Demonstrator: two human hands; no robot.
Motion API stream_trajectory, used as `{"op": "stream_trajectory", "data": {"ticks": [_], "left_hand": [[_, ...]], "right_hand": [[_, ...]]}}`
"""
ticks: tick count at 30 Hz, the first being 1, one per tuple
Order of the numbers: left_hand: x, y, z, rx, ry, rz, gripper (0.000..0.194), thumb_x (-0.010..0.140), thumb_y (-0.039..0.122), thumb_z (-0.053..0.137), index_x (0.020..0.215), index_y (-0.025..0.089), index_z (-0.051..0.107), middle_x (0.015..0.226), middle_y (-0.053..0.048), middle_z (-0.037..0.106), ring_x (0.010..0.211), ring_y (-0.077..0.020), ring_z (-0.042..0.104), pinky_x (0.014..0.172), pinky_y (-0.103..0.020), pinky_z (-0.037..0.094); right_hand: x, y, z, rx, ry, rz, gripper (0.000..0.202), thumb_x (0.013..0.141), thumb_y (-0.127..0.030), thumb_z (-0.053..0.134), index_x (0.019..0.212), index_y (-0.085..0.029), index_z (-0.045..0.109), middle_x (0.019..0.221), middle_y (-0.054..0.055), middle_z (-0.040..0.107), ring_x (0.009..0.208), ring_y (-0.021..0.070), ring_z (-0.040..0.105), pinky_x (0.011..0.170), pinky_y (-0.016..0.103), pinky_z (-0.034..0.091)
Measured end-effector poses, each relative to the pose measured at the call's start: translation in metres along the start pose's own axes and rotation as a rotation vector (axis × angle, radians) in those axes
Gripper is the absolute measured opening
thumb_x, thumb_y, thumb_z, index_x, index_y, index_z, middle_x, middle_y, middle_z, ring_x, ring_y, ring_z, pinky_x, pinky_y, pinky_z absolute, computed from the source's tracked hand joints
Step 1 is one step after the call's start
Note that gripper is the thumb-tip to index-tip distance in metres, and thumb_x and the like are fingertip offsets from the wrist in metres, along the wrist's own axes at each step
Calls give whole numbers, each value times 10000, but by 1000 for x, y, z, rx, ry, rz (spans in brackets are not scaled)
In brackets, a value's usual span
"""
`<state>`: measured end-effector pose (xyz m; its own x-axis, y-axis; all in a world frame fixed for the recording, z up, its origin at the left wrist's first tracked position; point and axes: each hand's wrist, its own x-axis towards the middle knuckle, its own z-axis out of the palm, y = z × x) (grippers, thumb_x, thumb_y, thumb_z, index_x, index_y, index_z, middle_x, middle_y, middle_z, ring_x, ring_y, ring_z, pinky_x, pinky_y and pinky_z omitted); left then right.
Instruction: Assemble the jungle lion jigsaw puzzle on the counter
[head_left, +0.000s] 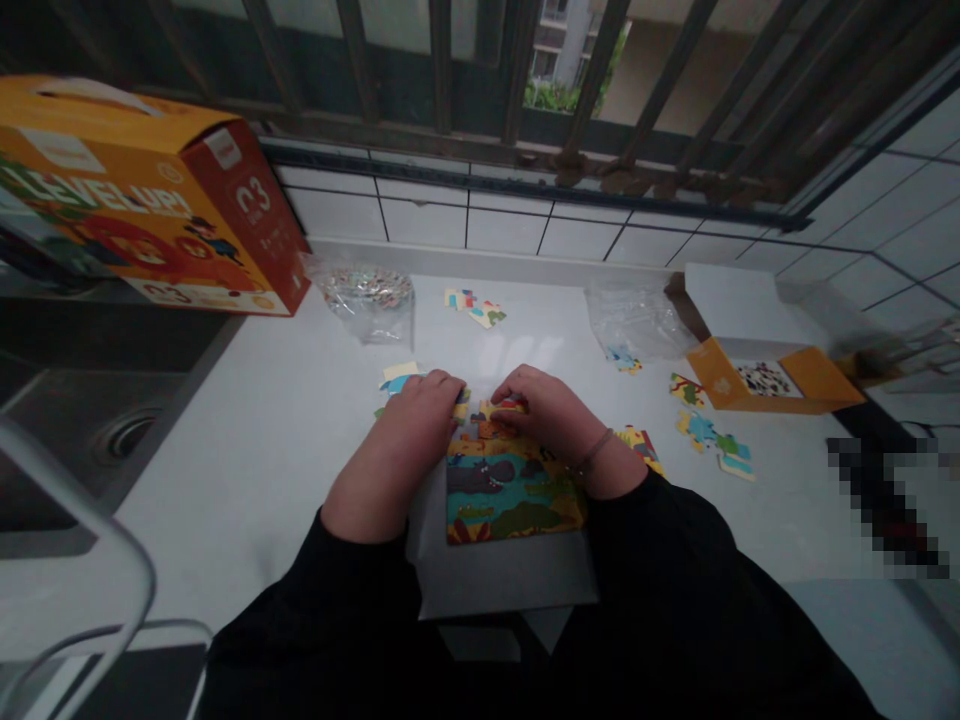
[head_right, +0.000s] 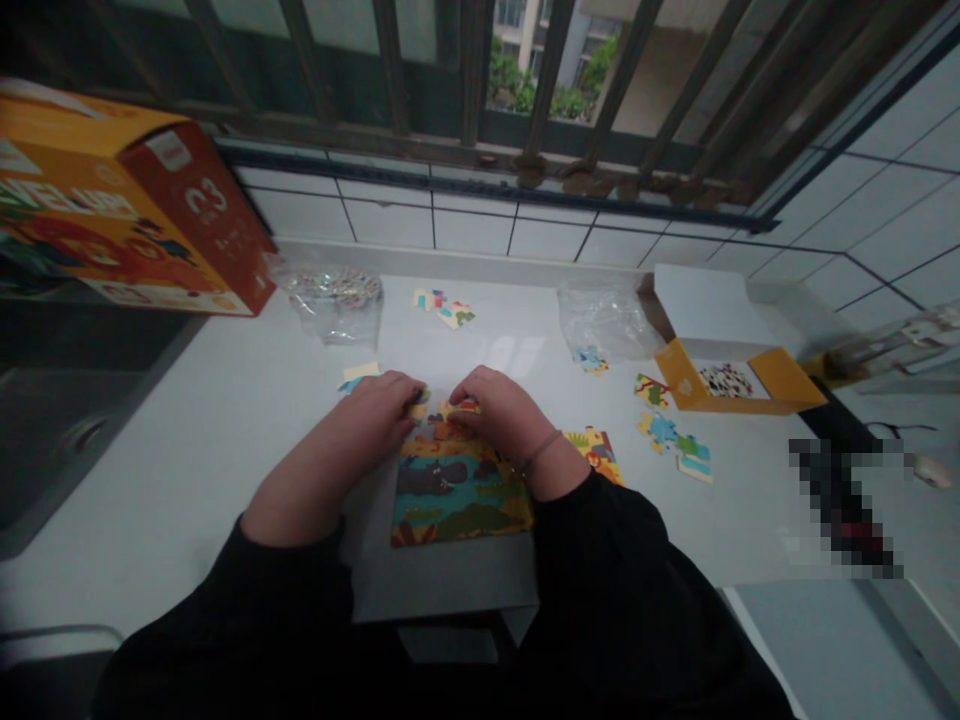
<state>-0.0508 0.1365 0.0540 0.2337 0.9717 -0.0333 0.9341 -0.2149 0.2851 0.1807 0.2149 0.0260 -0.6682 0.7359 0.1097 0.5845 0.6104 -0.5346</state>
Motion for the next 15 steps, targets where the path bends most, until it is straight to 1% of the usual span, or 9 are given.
{"op": "stream_trajectory", "data": {"ticks": [2, 4, 6, 7, 9, 11, 13, 15], "left_hand": [[-1, -2, -3, 25, -11, -16, 358, 989, 107, 645, 1338, 141, 717, 1375, -190, 709, 1289, -350, 637, 1167, -501, 509], [-3, -4, -4, 30, -12, -56, 438, 972, 141, 701, 1410, 139, 692, 1375, -193, 689, 1298, -362, 614, 1161, -495, 508], [-5, -5, -4, 22, -6, -98, 501, 953, 170, 753, 1447, 149, 675, 1360, -189, 674, 1282, -359, 609, 1156, -486, 507], [-6, -4, -4, 18, -7, -113, 498, 944, 177, 771, 1433, 151, 683, 1344, -186, 670, 1264, -355, 612, 1153, -483, 509], [-7, -4, -4, 16, -10, -128, 435, 935, 187, 786, 1363, 153, 711, 1316, -179, 664, 1222, -349, 620, 1136, -481, 520], [-8, -3, -3, 20, -8, -125, 355, 938, 190, 780, 1288, 160, 731, 1294, -170, 663, 1186, -340, 629, 1116, -479, 533], [-9, -3, -2, 13, -2, -110, 306, 947, 180, 761, 1252, 162, 736, 1286, -164, 662, 1175, -329, 636, 1105, -470, 541], [-9, -4, -1, -6, -1, -103, 297, 948, 165, 749, 1244, 155, 735, 1289, -166, 656, 1181, -322, 639, 1098, -456, 546]], "right_hand": [[0, -2, 0, -14, -14, -4, 98, 953, -178, 876, 1024, -218, 822, 1066, 60, 763, 1041, 221, 711, 946, 353, 542], [-2, -3, -2, -29, -27, -16, 64, 973, -180, 860, 1013, -210, 821, 1063, 67, 766, 1031, 220, 713, 941, 353, 548], [-6, -3, -6, -29, -28, -54, 40, 993, -205, 849, 1021, -208, 821, 1071, 74, 774, 1043, 224, 713, 956, 361, 552], [-7, -2, -8, -22, -30, -83, 59, 996, -229, 856, 1041, -212, 822, 1091, 77, 780, 1066, 228, 713, 977, 369, 552], [-11, 2, -14, -6, -41, -145, 153, 972, -284, 897, 1096, -229, 825, 1152, 79, 791, 1128, 241, 710, 1030, 394, 545], [-14, 6, -18, -2, -75, -185, 240, 936, -307, 936, 1143, -253, 826, 1205, 74, 800, 1168, 251, 713, 1068, 421, 535], [-15, 9, -20, -8, -109, -199, 252, 932, -288, 936, 1159, -267, 829, 1220, 67, 812, 1172, 252, 727, 1078, 434, 530], [-14, 11, -20, -4, -122, -211, 236, 945, -260, 921, 1164, -271, 831, 1230, 59, 824, 1176, 243, 740, 1087, 430, 529]]}}
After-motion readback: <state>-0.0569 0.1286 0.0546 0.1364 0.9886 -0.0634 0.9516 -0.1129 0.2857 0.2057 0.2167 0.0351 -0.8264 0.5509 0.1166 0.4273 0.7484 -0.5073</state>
